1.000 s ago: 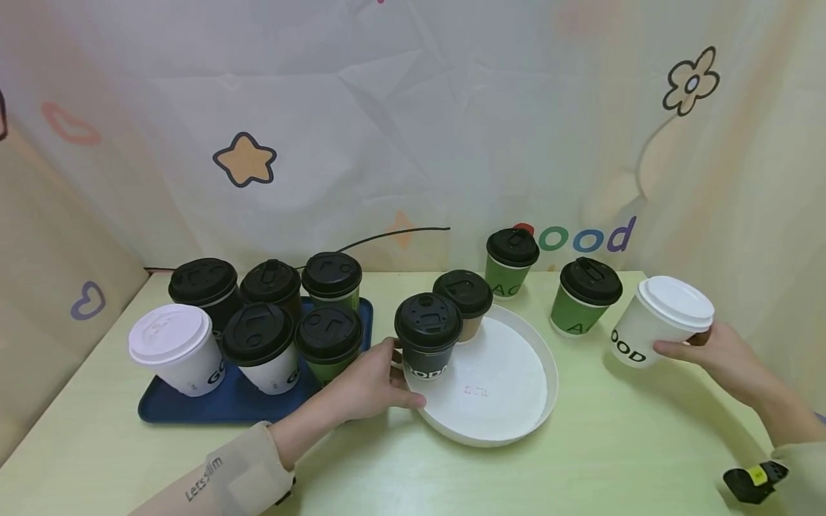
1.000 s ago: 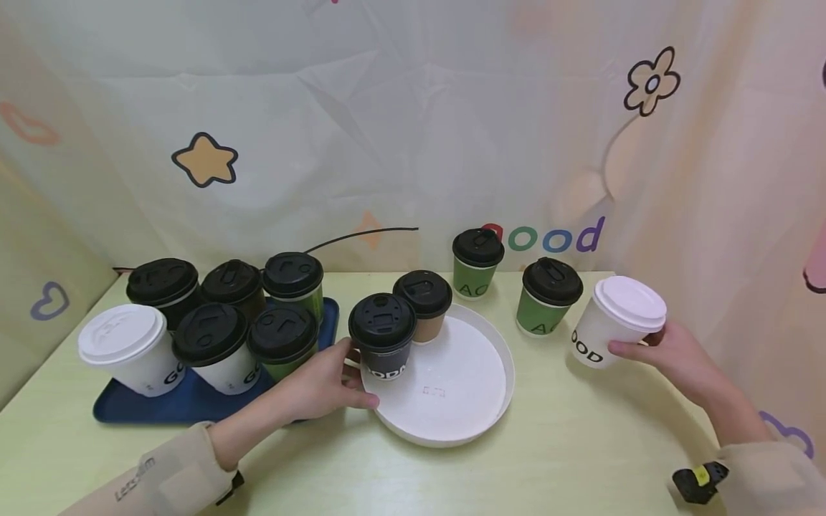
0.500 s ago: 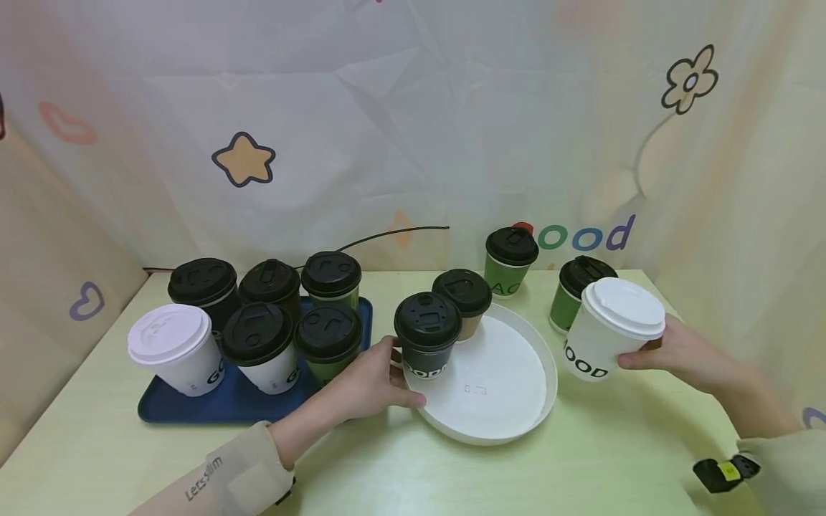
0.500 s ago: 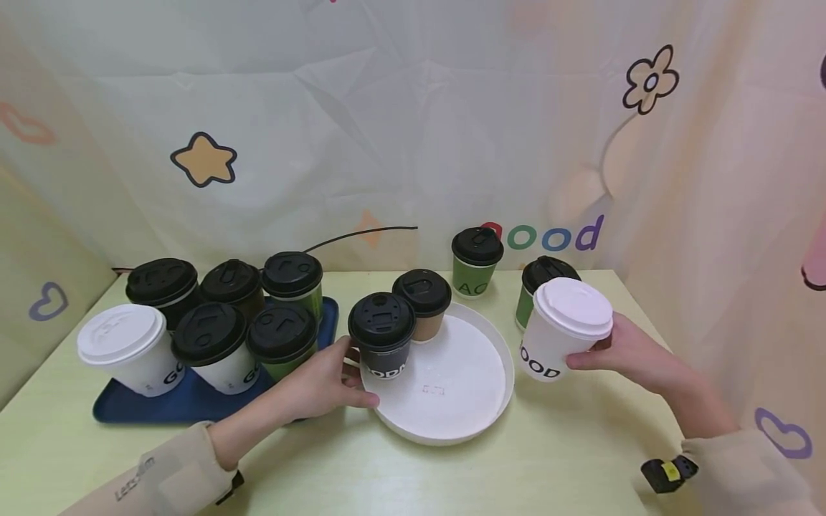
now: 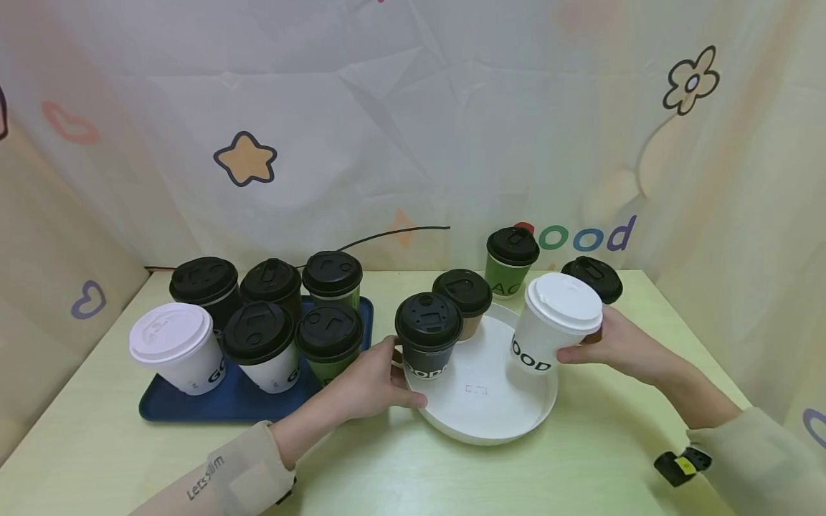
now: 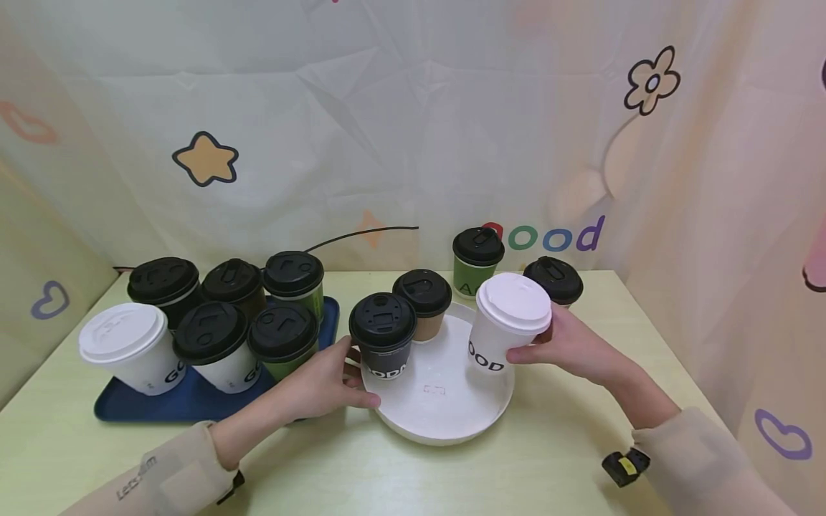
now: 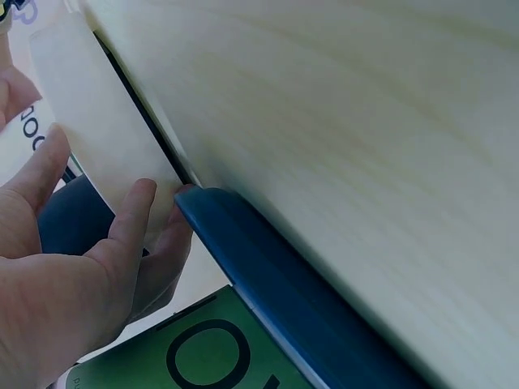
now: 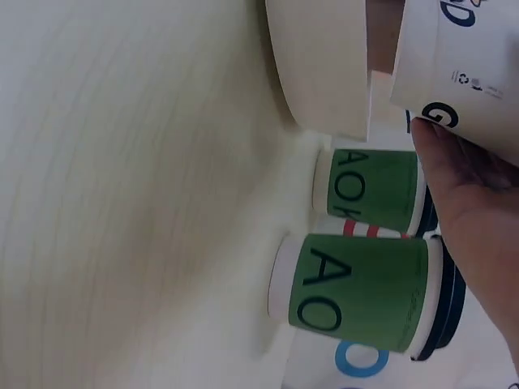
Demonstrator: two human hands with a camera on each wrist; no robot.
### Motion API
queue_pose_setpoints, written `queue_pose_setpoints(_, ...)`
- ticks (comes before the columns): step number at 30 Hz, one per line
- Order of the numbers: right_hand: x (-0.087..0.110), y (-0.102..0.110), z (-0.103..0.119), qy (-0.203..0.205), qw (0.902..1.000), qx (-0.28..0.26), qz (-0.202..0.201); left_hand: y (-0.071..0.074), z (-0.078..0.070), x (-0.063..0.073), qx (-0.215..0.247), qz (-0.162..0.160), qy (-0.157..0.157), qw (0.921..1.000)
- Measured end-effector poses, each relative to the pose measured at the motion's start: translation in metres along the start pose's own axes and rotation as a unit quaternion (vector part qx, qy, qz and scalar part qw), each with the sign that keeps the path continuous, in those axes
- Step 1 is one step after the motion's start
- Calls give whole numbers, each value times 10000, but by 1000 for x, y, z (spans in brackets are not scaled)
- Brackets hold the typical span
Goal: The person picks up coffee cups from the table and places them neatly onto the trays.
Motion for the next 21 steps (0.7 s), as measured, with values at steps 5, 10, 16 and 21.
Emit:
queue_pose_setpoints(5, -10, -13, -3, -54, 9998, 8, -173, 0, 0, 0, 40, 11, -42, 10000)
queue_pose_setpoints(10, -17, -24, -6, -197, 9986, 164, -461, 0, 0, 0, 65, 8, -49, 10000)
queue_pose_setpoints(16, -22, -27, -12, -253, 9955, 413, -809, -1, 0, 1, 79, 6, -89, 9999)
queue_pose_setpoints(21, -25, -29, -17, -392, 9937, 508, -919, 1, 0, 1, 51, -4, -106, 9999)
Point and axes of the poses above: each hand's wrist, its own x-axis away from the middle knuckle, its own y-axis out of the back of the hand, z = x × y, the point moved 5 cm from there along -x, towards the middle knuckle, and after that the axes turned 13 degrees about -z, right-handed, at the moved point
